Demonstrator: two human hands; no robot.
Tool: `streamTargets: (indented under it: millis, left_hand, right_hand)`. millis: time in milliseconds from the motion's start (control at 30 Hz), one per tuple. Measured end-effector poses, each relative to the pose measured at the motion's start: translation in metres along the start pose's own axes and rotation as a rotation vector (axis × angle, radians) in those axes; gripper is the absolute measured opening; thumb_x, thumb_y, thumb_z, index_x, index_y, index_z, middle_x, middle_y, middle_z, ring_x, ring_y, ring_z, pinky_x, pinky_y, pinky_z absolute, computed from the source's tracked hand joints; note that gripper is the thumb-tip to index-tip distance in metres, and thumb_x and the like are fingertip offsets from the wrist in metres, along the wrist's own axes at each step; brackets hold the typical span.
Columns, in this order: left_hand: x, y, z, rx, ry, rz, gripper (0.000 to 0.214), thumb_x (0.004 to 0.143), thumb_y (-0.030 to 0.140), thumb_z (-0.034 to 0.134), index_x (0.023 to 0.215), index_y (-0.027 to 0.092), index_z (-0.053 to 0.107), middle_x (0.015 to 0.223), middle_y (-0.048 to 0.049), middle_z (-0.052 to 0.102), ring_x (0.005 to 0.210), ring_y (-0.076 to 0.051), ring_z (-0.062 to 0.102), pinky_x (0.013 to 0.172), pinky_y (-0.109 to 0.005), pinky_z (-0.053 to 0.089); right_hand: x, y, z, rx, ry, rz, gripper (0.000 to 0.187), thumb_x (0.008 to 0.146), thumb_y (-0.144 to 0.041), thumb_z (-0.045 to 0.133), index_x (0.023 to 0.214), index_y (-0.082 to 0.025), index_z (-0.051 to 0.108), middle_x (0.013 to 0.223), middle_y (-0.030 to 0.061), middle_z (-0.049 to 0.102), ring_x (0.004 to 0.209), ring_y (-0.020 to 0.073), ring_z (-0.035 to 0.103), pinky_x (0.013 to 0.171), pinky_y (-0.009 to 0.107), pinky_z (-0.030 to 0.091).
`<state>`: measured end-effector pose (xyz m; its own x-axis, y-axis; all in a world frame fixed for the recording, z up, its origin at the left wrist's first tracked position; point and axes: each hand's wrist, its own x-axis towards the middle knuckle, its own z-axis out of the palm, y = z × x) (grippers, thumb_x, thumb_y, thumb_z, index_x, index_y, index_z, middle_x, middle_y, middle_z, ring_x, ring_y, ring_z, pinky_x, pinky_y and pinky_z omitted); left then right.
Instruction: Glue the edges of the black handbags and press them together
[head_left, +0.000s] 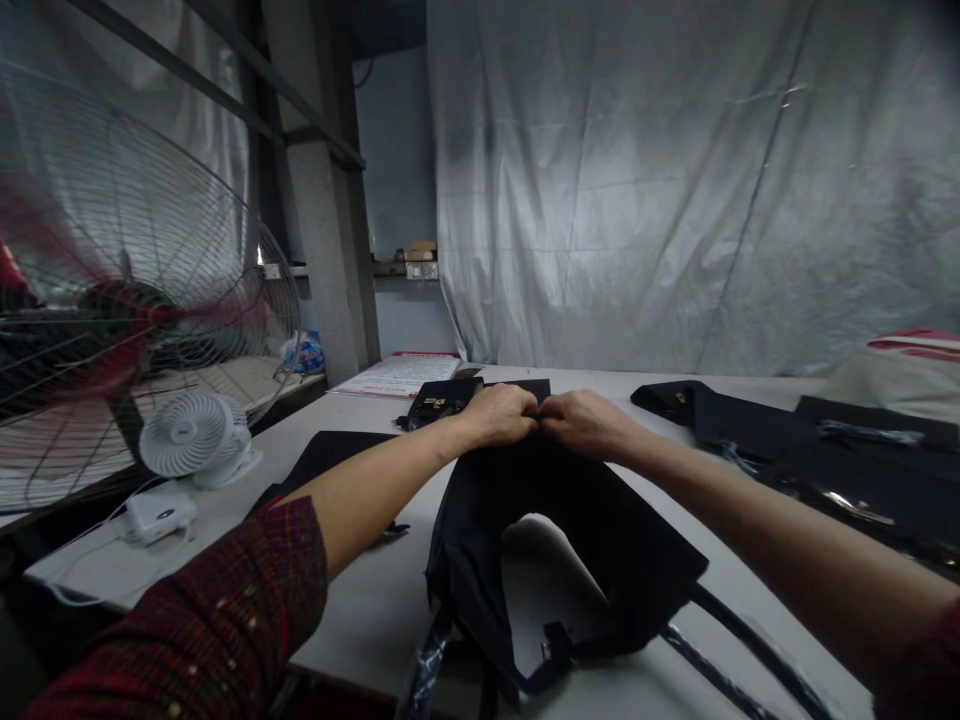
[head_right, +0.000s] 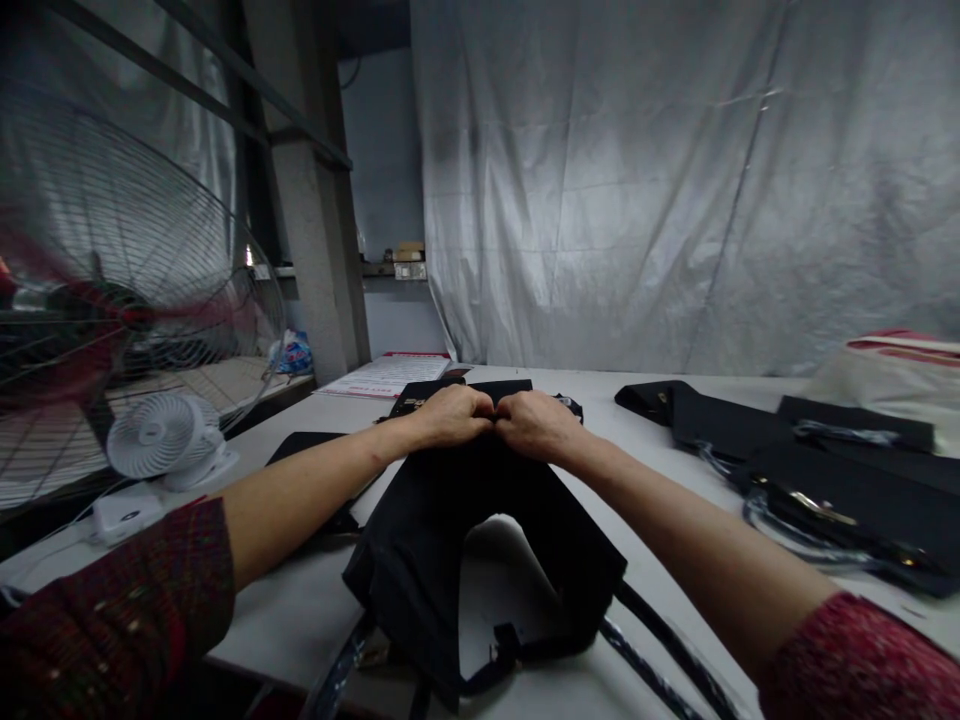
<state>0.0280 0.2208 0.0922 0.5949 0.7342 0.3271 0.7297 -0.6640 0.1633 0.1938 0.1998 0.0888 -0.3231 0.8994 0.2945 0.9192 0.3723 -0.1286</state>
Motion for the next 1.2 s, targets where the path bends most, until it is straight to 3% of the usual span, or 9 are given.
streamTargets:
  millis: [300, 600, 900, 1200]
  left_hand:
    - [0.006, -0.005, 0.007, 0.003, 0.021, -0.018, 0.017, 0.074, 0.021, 0.060, 0.083, 0.020, 0.075, 0.083, -0.0055, 0.071, 0.085, -0.023, 0.062, 0.079, -0.030, 0.045]
    - [-0.010, -0.017, -0.001, -0.074, 0.017, -0.173, 0.017, 0.076, 0.033, 0.067, 0.082, 0.019, 0.075, 0.070, -0.0010, 0.068, 0.067, -0.015, 0.060, 0.064, -0.024, 0.043]
    - [0.003, -0.003, 0.004, -0.064, -0.010, -0.131, 0.020, 0.079, 0.035, 0.066, 0.081, 0.018, 0.075, 0.069, -0.0019, 0.065, 0.068, -0.016, 0.057, 0.067, -0.025, 0.041]
    - [0.019, -0.007, 0.007, 0.165, -0.044, 0.015, 0.025, 0.082, 0.035, 0.058, 0.081, 0.017, 0.075, 0.070, -0.0041, 0.066, 0.071, -0.019, 0.059, 0.066, -0.028, 0.039]
  right_hand:
    - [0.009, -0.003, 0.007, -0.084, 0.022, 0.008, 0.027, 0.077, -0.024, 0.049, 0.085, -0.023, 0.075, 0.078, 0.0057, 0.070, 0.076, 0.0203, 0.062, 0.062, 0.027, 0.038]
    - [0.006, 0.022, 0.005, -0.095, 0.022, 0.111, 0.028, 0.076, -0.027, 0.047, 0.080, -0.022, 0.074, 0.071, 0.0058, 0.067, 0.069, 0.0196, 0.061, 0.057, 0.027, 0.037]
    - [0.005, 0.014, 0.004, -0.155, 0.019, 0.122, 0.029, 0.076, -0.026, 0.046, 0.082, -0.021, 0.075, 0.074, 0.0087, 0.068, 0.071, 0.0210, 0.060, 0.056, 0.028, 0.035]
    - [0.010, 0.013, 0.001, -0.188, -0.038, 0.136, 0.029, 0.077, -0.022, 0.048, 0.090, -0.019, 0.074, 0.090, 0.0102, 0.070, 0.087, 0.0221, 0.062, 0.066, 0.027, 0.039]
